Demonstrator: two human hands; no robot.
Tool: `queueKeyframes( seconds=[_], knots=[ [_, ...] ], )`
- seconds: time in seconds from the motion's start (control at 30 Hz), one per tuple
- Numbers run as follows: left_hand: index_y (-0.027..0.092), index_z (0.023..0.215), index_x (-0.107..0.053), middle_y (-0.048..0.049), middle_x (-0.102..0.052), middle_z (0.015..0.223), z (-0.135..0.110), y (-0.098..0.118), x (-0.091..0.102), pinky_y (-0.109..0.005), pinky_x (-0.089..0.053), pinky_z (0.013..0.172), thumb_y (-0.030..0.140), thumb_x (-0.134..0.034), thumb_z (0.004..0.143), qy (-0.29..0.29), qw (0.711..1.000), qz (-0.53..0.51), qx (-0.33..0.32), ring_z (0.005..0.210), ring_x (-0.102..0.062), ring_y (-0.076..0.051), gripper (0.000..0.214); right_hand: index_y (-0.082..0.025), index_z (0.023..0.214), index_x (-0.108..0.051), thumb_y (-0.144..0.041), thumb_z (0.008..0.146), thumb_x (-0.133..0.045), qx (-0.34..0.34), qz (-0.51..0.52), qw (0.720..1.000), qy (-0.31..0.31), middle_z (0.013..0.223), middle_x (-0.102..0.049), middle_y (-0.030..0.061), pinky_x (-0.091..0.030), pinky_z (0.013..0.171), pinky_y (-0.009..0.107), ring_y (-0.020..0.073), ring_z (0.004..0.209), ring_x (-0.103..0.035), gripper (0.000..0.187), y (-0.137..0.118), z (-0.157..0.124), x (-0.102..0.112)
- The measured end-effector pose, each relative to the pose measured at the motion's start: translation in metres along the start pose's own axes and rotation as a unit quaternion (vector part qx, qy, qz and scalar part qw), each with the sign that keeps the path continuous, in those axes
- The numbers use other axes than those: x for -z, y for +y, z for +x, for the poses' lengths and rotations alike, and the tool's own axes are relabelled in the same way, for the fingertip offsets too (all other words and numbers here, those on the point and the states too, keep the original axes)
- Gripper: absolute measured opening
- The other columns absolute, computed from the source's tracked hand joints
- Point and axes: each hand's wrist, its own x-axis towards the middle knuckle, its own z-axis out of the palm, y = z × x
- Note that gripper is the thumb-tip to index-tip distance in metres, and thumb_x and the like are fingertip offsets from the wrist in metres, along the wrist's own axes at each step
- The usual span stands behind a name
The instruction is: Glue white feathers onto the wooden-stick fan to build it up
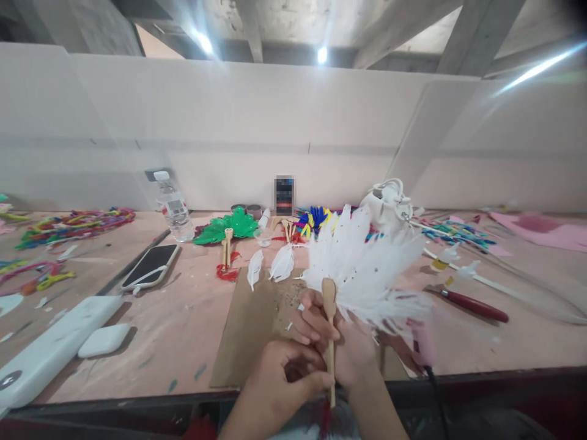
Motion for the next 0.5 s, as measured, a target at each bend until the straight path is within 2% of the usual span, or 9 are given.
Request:
queueKeyframes(
  seconds=[0.1,0.27,0.37,0.5],
  knots=[
    [0.017,0.069,-0.078,-0.0059,-0.077,0.065,0.001,-0.001,-0.012,-0.023,-0.048,0.056,0.037,-0.079,0.075,0.094,0.994,0.040,-0.027,0.058,-0.068,-0.018,0.021,-0.025,0.077,-0.076,-0.063,0.073,-0.067,-0.026,-0.022,0.999,0.001,0.044,-0.015,-0.0088,-0.043,0.055,0.032,0.0156,0.049,-0.024,0.039,-0.001,0.005,-0.002],
    [0.018,0.065,-0.074,-0.0038,-0.074,0.057,0.001,-0.005,-0.024,-0.021,-0.050,0.049,0.028,-0.067,0.078,0.161,0.976,0.100,-0.110,0.049,-0.070,-0.017,0.018,-0.025,0.082,-0.078,-0.065,0.070,-0.070,-0.043,-0.066,0.997,-0.002,0.040,-0.034,-0.0036,-0.047,0.050,0.033,0.0260,0.057,-0.057,0.043,-0.004,0.007,-0.005],
    [0.018,0.055,-0.065,-0.0004,-0.067,0.050,0.005,-0.009,-0.024,-0.018,-0.043,0.042,0.021,-0.063,0.076,0.203,0.946,0.172,-0.185,0.042,-0.063,-0.014,0.022,-0.023,0.086,-0.080,-0.062,0.073,-0.071,-0.048,-0.088,0.995,0.000,0.042,-0.047,0.0000,-0.053,0.057,0.034,0.0291,0.067,-0.069,0.042,-0.001,0.007,-0.003],
    [0.020,0.067,-0.072,0.0021,-0.071,0.058,0.007,-0.013,-0.022,-0.018,-0.050,0.051,0.013,-0.061,0.076,0.273,0.888,0.224,-0.295,0.049,-0.066,-0.013,0.015,-0.019,0.080,-0.081,-0.067,0.081,-0.064,-0.021,-0.124,0.990,0.057,0.047,-0.060,0.0050,-0.057,0.064,0.036,0.0282,0.067,-0.072,0.050,0.009,0.006,0.012]
  ],
)
